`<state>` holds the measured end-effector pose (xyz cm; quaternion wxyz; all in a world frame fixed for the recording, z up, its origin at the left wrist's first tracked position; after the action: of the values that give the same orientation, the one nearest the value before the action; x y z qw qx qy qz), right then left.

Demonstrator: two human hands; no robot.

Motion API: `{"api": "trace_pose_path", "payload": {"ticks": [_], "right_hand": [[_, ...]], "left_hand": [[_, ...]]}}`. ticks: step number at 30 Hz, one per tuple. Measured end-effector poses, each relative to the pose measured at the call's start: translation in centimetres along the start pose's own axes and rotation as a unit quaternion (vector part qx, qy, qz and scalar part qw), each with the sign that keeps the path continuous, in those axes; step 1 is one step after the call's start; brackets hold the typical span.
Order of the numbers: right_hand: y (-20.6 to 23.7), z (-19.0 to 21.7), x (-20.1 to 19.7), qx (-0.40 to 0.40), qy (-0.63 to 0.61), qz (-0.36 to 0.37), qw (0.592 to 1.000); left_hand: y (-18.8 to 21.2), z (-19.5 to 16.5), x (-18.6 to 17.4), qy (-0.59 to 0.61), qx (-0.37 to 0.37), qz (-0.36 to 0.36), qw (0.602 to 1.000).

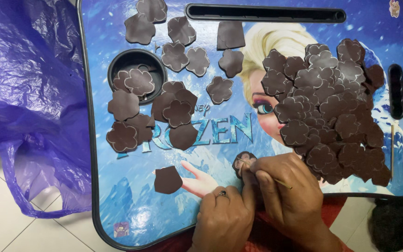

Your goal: The person uses a small pointed tool to trace or score the edges of flower-shaped paper cutouts on a Frozen-themed tray. They repeatedly pick up cutouts, trace their outlines, and place them back on the tray or into a small container.

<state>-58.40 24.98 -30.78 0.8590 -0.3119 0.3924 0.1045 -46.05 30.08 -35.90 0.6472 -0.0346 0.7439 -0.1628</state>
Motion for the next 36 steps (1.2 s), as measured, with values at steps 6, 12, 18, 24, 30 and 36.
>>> {"api": "trace_pose_path", "payload": {"ticks": [6,12,18,24,30,36], "right_hand": [[-0.06,-0.08,-0.18,0.015,0.002,0.011,1.0],[-0.22,-0.04,0.09,0.015,-0.003,0.022,1.0],[-0.15,0.2,-0.44,0.028,-0.027,0.029,0.999],[-0.28,0.2,-0.41,0.024,-0.012,0.018,0.999],[-0.29,0.3,-0.43,0.028,0.009,0.016,0.999],[-0.29,0.15,-0.64,0.008,0.002,0.023,1.0]], "left_hand": [[0.2,-0.08,0.1,-0.021,-0.001,-0.004,1.0],[0.57,-0.22,0.36,-0.004,-0.011,-0.007,1.0],[0.65,-0.37,0.42,0.001,-0.008,0.016,1.0],[0.48,-0.22,-0.01,-0.018,0.0,-0.007,1.0],[0.39,-0.2,-0.28,-0.013,-0.007,-0.007,1.0],[0.26,-0.23,-0.44,-0.031,-0.004,-0.009,0.999]]}}
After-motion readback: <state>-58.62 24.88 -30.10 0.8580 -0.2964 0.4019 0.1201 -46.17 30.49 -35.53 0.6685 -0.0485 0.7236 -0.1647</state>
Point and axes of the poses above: each hand's wrist, its own y-axis away from the middle knuckle, its own x-axis out of the palm, z = x × y, the point moved 1 cm from there along -y, towards the middle knuckle, and after that the axes turned 9 degrees about -x, right-handed, at the moved point
